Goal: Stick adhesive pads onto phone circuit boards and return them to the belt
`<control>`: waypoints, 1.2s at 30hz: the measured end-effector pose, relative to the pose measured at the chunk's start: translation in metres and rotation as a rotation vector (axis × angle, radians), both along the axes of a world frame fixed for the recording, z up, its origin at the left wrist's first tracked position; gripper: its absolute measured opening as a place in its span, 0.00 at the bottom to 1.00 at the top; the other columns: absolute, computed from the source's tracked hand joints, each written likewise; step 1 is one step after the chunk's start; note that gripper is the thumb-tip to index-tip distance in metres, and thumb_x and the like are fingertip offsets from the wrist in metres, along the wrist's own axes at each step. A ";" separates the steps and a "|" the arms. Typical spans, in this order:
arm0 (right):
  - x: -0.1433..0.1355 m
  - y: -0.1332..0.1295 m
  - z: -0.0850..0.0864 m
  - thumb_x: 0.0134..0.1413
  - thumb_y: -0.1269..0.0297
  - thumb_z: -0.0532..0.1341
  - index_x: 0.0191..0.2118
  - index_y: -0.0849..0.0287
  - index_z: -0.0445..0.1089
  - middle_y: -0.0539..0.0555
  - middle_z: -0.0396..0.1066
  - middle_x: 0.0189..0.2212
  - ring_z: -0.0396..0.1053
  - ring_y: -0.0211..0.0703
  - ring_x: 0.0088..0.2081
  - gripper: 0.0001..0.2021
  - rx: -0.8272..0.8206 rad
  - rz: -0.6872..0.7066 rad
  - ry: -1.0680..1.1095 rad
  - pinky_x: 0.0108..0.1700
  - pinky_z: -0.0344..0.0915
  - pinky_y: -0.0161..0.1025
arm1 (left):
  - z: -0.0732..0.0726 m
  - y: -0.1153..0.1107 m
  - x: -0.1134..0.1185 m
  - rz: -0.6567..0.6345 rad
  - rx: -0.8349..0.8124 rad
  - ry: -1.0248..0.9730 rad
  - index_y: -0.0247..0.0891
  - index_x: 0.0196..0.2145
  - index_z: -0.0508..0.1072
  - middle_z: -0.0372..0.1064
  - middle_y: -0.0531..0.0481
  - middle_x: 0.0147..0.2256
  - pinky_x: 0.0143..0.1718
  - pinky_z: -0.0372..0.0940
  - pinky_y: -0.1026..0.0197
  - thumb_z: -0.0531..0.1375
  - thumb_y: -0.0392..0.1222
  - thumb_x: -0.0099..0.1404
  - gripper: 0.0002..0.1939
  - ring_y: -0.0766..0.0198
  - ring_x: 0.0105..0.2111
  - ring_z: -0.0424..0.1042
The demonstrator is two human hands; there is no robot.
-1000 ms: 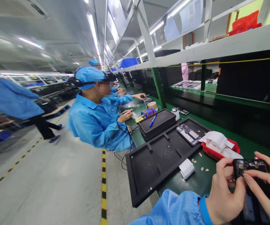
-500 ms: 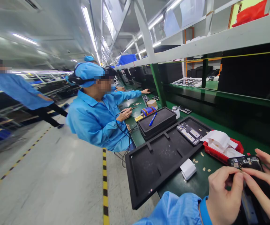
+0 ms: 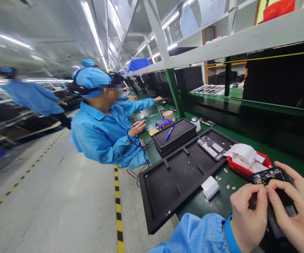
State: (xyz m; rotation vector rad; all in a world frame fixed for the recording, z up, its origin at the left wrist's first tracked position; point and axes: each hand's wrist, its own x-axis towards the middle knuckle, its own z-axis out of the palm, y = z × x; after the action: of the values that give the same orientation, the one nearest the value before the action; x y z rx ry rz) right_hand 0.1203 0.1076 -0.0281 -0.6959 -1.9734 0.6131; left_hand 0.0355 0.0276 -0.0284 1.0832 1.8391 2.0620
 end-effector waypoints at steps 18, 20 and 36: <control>-0.049 0.105 0.079 0.59 0.69 0.63 0.30 0.59 0.74 0.55 0.72 0.39 0.71 0.42 0.39 0.07 -0.054 0.367 -0.375 0.45 0.68 0.42 | 0.001 0.005 -0.013 -0.456 -0.091 -0.330 0.38 0.62 0.67 0.60 0.59 0.23 0.23 0.59 0.70 0.60 0.39 0.69 0.25 0.71 0.21 0.60; -0.066 0.109 0.076 0.57 0.73 0.66 0.28 0.59 0.76 0.53 0.72 0.34 0.69 0.40 0.36 0.07 -0.019 0.444 -0.464 0.43 0.66 0.40 | 0.000 0.006 -0.013 -0.440 -0.099 -0.334 0.35 0.61 0.69 0.58 0.59 0.23 0.22 0.59 0.70 0.60 0.39 0.68 0.24 0.72 0.21 0.59; 0.010 0.013 0.094 0.58 0.70 0.66 0.30 0.57 0.72 0.52 0.71 0.33 0.70 0.40 0.36 0.06 -0.012 0.072 -0.032 0.39 0.69 0.40 | 0.013 0.003 -0.014 -0.182 0.069 -0.295 0.35 0.50 0.75 0.70 0.58 0.21 0.24 0.68 0.72 0.64 0.38 0.65 0.16 0.71 0.21 0.73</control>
State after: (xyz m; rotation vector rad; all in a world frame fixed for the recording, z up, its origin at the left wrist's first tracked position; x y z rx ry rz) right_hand 0.1298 0.1208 0.0664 -0.6484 -2.0329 0.6616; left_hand 0.0210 0.0302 -0.0152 0.8688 1.4841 2.0626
